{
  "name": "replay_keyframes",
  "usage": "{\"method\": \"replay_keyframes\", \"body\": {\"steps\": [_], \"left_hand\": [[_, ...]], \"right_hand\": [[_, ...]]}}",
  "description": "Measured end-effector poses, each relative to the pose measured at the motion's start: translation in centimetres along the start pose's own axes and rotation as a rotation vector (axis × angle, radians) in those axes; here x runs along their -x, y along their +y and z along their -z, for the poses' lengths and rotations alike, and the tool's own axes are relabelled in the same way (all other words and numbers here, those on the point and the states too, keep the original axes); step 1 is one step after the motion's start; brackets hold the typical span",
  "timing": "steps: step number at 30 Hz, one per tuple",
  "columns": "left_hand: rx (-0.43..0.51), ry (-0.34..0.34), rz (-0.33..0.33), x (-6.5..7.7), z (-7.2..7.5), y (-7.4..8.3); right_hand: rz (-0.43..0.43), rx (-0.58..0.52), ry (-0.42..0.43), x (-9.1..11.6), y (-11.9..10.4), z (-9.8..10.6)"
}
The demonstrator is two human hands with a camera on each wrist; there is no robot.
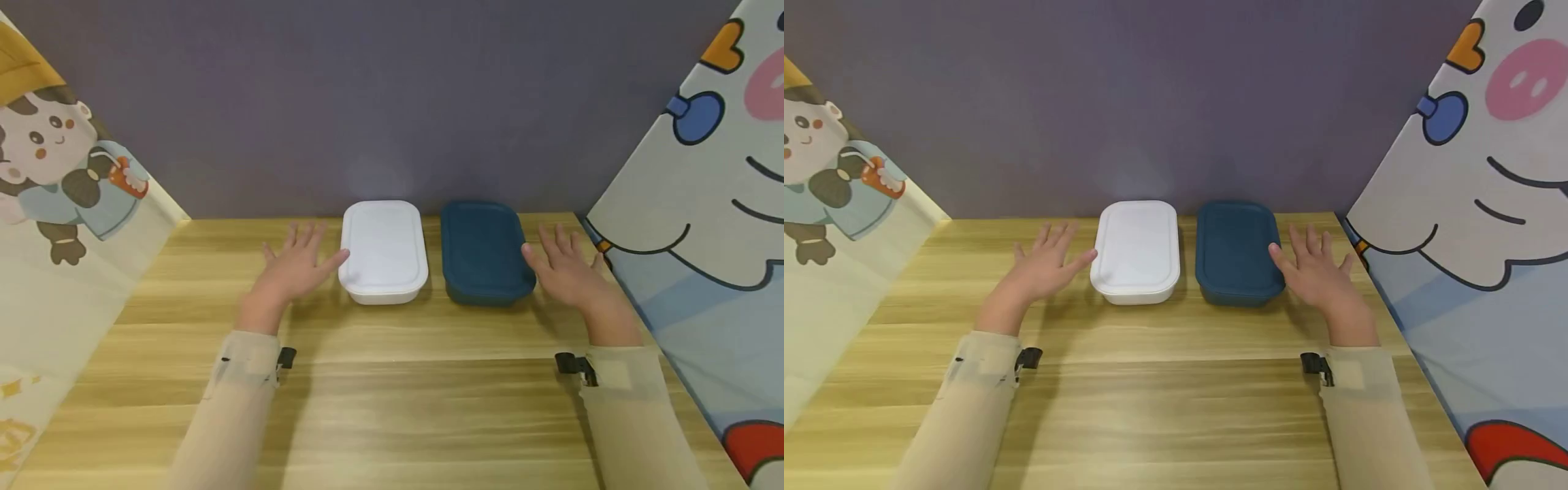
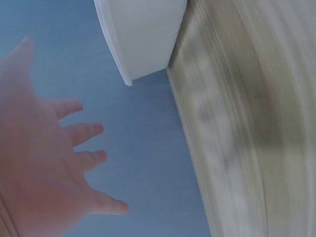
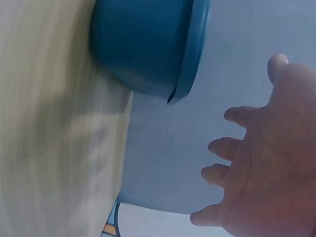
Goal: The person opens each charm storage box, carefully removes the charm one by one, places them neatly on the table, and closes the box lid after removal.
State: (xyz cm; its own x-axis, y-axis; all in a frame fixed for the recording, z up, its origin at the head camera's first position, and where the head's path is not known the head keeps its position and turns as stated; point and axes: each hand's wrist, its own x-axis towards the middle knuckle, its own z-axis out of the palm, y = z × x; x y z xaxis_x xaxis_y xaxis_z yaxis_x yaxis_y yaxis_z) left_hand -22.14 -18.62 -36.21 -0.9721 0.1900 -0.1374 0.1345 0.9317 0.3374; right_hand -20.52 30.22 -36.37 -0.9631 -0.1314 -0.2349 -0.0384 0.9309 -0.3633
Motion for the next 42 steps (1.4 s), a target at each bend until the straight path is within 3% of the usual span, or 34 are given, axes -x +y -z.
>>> {"method": "replay_keyframes", "body": {"steps": [10,16,22,28,37,42], "left_hand": [[0.041,0.03,-0.004,-0.3,-0.7,1.3],[0.09,0.03,-0.005,0.3,-1.1,2.8],[0.159,0.075,0.002,1.5,-1.5,4.0],[0.191,0.14,-0.006,2.2,-2.2,5.6],[0.128,0.094,0.029,2.5,-4.8,6.0],[0.154,0.065,0.049,2.5,-6.4,5.8]], "right_hand": [[0.056,-0.072,0.041,0.9,-4.6,-0.3],[0.15,-0.133,0.055,1.9,-8.4,-1.2],[0.212,-0.229,0.041,2.4,-12.4,-3.1],[0.271,-0.312,0.013,1.7,-15.7,-5.8],[0.25,-0.296,-0.045,0.8,-17.2,-9.4],[0.24,-0.28,-0.02,0.4,-17.3,-10.8]]}}
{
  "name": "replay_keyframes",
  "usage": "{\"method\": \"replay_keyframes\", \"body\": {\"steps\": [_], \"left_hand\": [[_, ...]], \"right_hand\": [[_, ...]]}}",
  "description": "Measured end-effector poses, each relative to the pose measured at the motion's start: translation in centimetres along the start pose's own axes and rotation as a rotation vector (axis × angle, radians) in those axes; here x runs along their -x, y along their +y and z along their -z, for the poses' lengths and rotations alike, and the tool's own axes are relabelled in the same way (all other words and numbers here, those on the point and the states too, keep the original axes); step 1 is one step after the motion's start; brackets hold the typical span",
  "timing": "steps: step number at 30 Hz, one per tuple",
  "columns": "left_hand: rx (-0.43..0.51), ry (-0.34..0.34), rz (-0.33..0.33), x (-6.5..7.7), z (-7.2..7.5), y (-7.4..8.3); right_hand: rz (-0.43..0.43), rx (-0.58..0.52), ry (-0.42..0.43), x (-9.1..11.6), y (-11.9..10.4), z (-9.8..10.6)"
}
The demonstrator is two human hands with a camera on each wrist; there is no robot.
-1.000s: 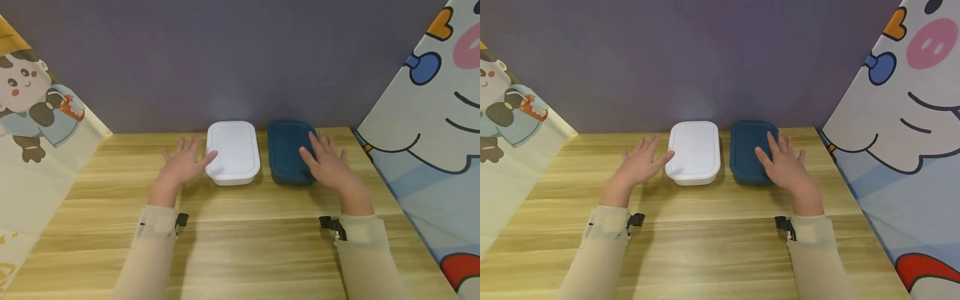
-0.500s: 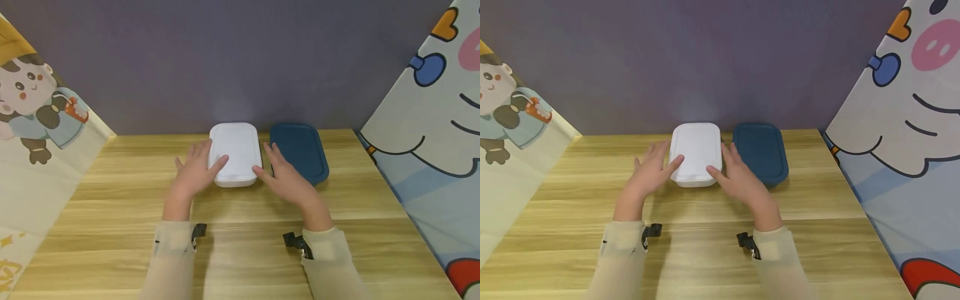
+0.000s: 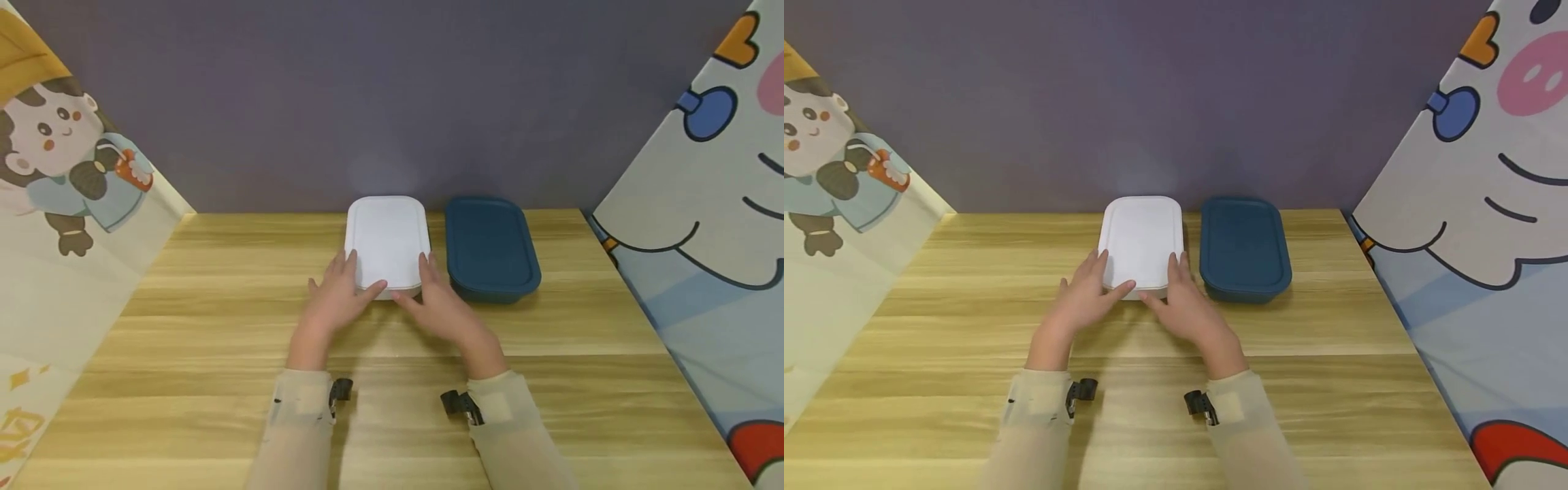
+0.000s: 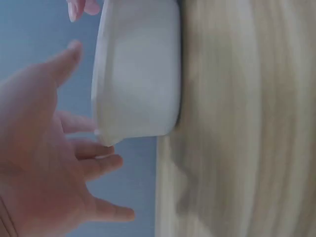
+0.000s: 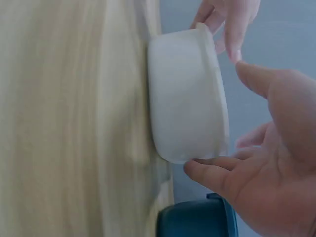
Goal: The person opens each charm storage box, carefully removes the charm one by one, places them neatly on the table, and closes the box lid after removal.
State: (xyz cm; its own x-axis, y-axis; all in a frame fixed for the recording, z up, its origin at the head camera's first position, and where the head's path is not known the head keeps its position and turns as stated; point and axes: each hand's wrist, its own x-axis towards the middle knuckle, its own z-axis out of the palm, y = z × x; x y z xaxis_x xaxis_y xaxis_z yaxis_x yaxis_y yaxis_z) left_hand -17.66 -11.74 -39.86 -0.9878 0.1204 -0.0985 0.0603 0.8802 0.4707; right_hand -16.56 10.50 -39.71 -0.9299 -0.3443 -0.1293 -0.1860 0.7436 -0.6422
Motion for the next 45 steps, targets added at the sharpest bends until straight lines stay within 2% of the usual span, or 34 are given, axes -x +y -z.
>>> {"method": "replay_keyframes", "body": {"steps": [7,15,22,35,40,45], "left_hand": [[-0.033,0.001,0.022,0.2,-0.7,0.4],[-0.14,-0.012,0.074,1.8,-0.4,1.1],[-0.15,-0.001,0.068,2.9,-0.1,1.7],[-0.216,0.025,0.044,5.4,0.2,2.1],[-0.214,0.038,0.03,6.0,0.1,2.3],[-0.196,0.053,0.021,5.6,0.1,2.3]], "right_hand": [[-0.024,0.082,0.062,0.1,0.0,-0.8],[-0.02,0.148,0.085,1.0,-0.4,-1.3],[0.029,0.218,0.119,2.3,0.0,-1.3],[0.176,0.307,0.189,4.3,0.3,-1.0],[0.186,0.323,0.215,4.7,0.2,-0.9],[0.175,0.344,0.225,4.4,0.0,-0.8]]}}
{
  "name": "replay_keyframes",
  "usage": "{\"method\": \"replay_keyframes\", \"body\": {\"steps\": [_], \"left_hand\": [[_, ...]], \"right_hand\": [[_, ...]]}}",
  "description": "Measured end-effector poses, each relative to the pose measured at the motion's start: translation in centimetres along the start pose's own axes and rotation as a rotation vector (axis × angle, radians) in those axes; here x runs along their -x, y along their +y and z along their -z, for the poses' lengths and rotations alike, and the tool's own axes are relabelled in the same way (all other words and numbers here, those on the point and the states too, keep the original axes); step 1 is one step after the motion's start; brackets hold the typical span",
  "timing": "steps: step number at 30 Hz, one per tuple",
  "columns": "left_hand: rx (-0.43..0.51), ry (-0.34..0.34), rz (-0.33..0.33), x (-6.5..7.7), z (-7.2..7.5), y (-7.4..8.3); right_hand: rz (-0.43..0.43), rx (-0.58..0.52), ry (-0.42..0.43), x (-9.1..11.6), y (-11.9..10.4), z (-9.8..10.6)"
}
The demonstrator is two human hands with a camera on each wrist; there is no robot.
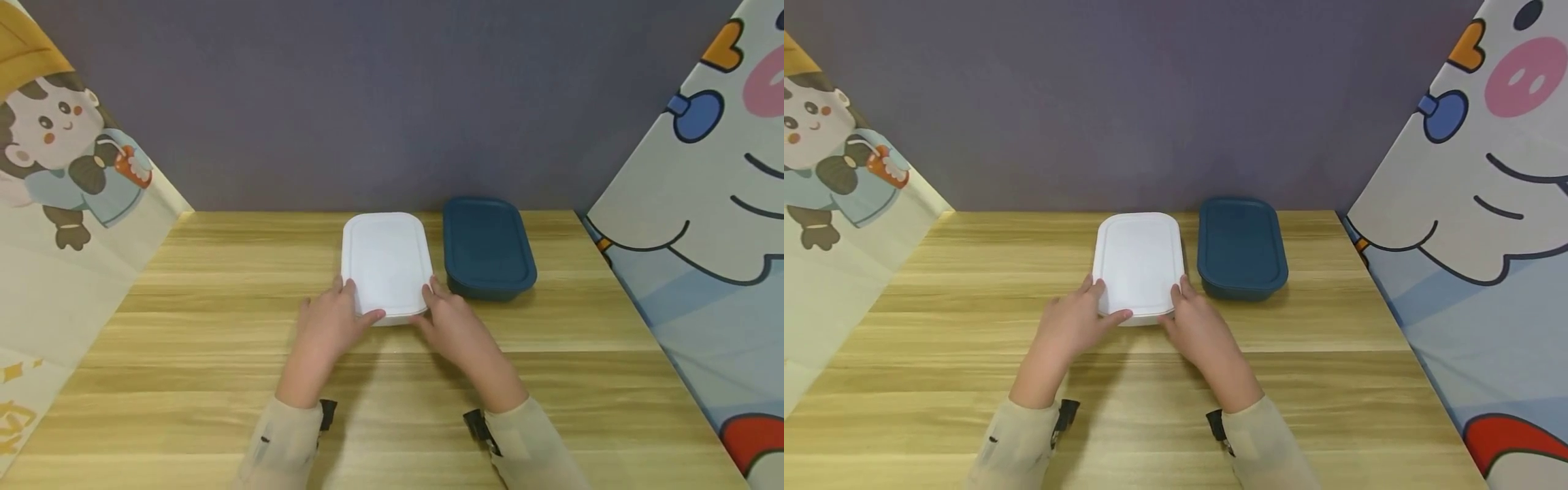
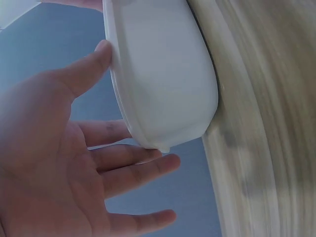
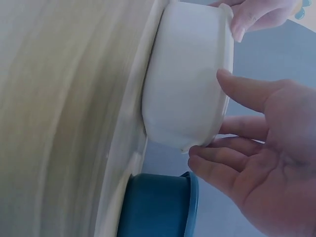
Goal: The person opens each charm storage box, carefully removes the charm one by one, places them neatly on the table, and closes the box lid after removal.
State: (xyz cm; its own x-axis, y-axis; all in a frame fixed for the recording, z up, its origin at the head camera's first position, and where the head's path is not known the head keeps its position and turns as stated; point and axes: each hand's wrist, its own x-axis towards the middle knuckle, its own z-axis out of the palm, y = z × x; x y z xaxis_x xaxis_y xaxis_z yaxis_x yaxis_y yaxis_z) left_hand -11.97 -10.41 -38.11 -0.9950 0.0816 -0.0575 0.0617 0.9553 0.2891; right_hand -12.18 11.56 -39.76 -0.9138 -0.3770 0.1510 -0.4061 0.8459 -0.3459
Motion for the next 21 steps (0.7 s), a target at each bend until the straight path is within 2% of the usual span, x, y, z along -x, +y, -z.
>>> {"method": "replay_keyframes", "body": {"steps": [11,21], "left_hand": [[0.077,-0.017,0.024,-2.7,-0.2,0.2],[0.129,0.035,0.041,-3.5,-0.2,-0.1]], "right_hand": [[-0.112,-0.05,-0.053,-2.0,0.8,0.2],[-0.166,-0.074,-0.098,-3.0,0.2,0.4]]}}
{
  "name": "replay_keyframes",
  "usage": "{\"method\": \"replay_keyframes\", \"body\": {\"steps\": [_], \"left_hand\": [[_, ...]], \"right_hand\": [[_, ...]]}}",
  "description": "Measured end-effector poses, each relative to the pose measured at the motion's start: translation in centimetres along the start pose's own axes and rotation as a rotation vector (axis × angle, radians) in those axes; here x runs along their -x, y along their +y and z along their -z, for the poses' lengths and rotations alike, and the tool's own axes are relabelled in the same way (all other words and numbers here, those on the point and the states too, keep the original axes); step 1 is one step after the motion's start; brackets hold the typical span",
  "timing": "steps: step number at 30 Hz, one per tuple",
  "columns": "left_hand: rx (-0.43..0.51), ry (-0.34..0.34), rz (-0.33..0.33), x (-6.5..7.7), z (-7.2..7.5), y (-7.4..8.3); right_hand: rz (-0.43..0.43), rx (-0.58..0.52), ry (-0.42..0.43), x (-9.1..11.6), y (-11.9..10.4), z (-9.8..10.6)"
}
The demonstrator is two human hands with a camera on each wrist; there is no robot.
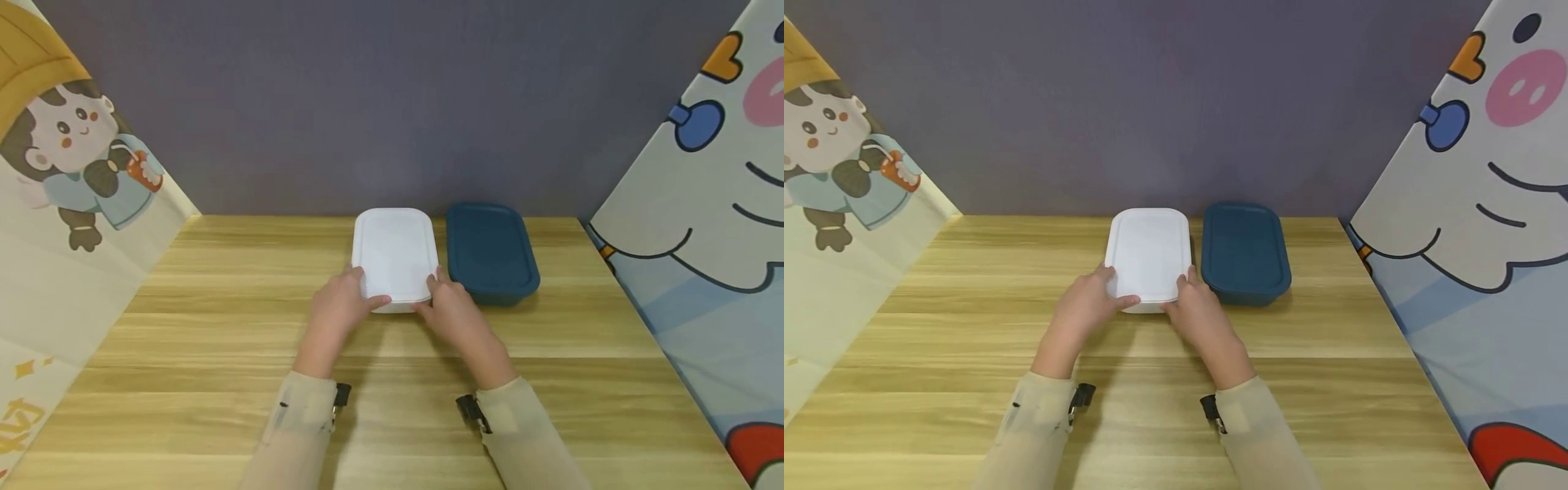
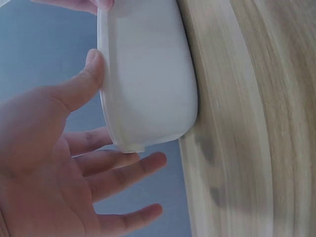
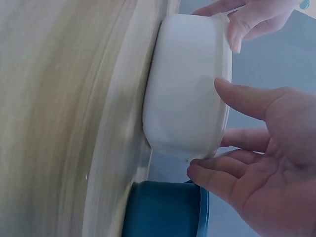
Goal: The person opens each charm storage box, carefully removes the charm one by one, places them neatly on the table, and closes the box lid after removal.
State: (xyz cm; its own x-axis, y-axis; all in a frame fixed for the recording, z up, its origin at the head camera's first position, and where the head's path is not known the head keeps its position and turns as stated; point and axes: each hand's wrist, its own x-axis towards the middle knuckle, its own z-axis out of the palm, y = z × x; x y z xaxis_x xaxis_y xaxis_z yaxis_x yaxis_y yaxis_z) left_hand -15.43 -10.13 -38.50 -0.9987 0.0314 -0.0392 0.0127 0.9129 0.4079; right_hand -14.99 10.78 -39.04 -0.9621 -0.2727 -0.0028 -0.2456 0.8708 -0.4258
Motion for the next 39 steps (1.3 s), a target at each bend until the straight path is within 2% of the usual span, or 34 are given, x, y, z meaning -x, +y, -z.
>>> {"method": "replay_keyframes", "body": {"steps": [6,9,13,16,19,26,32,39], "left_hand": [[0.078,-0.024,0.019,-0.1,-0.1,-0.2],[0.187,-0.019,0.024,-0.3,-0.3,-0.7],[0.366,-0.03,-0.003,-0.6,-0.6,-1.7],[0.419,-0.07,-0.013,-0.7,-0.8,-2.2],[0.404,-0.099,0.001,-0.7,-0.8,-2.4],[0.339,-0.079,0.019,-0.5,-0.4,-1.9],[0.322,-0.075,0.028,-0.2,0.0,-1.4],[0.352,-0.027,-0.029,0.1,1.2,-0.7]], "right_hand": [[-0.08,-0.083,-0.006,-0.1,0.0,-0.2],[-0.115,-0.14,0.007,-0.1,0.0,-0.2],[-0.165,-0.196,0.008,-0.1,-0.1,-0.2],[-0.182,-0.219,0.005,-0.1,-0.1,-0.1],[-0.177,-0.228,0.004,-0.1,-0.1,0.0],[-0.159,-0.226,0.001,-0.4,0.0,0.0],[-0.14,-0.198,-0.001,-0.4,-0.1,0.5],[-0.115,-0.175,0.03,-0.1,-0.7,1.8]]}}
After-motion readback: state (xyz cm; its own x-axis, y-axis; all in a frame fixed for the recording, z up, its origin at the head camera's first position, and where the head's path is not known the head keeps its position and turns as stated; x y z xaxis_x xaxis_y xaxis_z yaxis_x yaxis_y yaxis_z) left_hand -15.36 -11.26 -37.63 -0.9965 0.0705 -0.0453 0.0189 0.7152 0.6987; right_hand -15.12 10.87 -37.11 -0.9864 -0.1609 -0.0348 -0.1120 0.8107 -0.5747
